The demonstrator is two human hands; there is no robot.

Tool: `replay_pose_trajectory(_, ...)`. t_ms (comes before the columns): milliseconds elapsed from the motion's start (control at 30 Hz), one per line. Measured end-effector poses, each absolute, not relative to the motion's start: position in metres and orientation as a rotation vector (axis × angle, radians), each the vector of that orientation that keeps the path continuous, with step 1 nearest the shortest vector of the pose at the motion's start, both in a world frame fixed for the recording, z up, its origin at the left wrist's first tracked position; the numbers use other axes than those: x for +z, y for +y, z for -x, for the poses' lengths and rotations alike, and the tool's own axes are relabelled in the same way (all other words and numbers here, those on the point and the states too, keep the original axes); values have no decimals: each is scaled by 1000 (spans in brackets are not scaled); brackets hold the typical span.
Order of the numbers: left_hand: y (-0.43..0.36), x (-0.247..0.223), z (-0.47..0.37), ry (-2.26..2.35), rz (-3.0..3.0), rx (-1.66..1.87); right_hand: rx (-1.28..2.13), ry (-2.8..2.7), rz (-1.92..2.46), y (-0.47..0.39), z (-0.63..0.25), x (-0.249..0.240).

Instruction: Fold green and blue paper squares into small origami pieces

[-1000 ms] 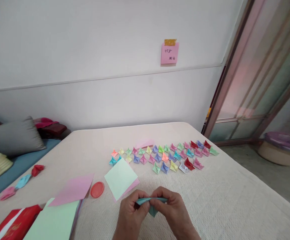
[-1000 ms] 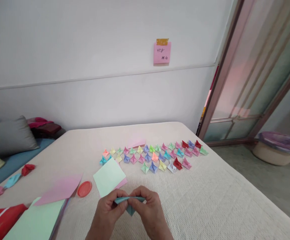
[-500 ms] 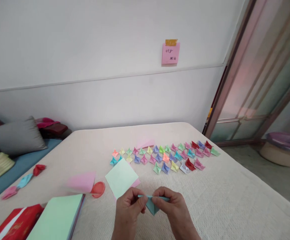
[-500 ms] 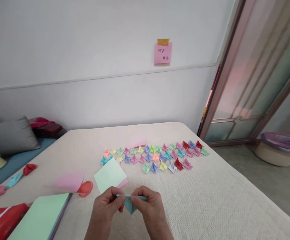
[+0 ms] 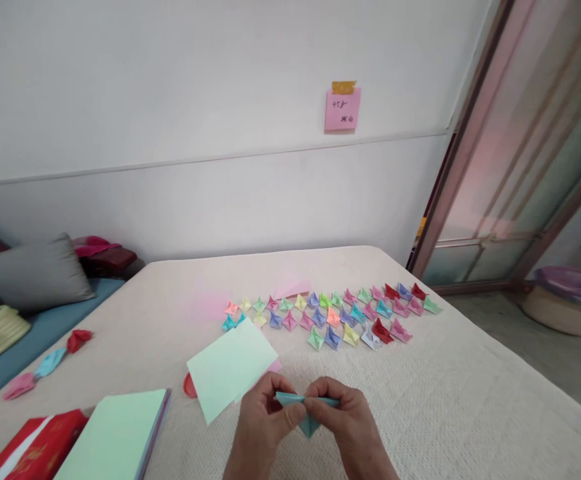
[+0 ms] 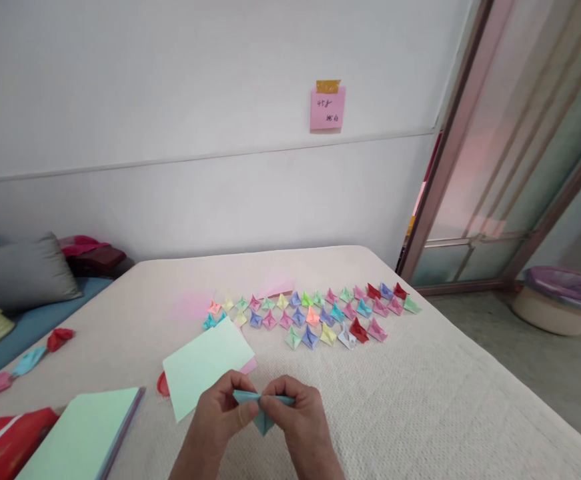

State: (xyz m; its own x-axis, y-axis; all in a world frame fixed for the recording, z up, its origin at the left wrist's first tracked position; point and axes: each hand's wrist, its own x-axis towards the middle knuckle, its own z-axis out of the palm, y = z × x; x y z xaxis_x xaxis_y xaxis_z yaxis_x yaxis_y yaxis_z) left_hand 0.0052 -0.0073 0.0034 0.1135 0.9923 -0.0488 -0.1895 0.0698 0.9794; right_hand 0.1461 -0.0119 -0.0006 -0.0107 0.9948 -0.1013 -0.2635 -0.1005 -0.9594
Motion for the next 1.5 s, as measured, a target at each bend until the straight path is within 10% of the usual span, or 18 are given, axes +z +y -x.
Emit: replay_pose_trajectory(1500, -7, -14, -29, 1109, -1159, 1020, 1317, -670, 1111, -8, -153, 4)
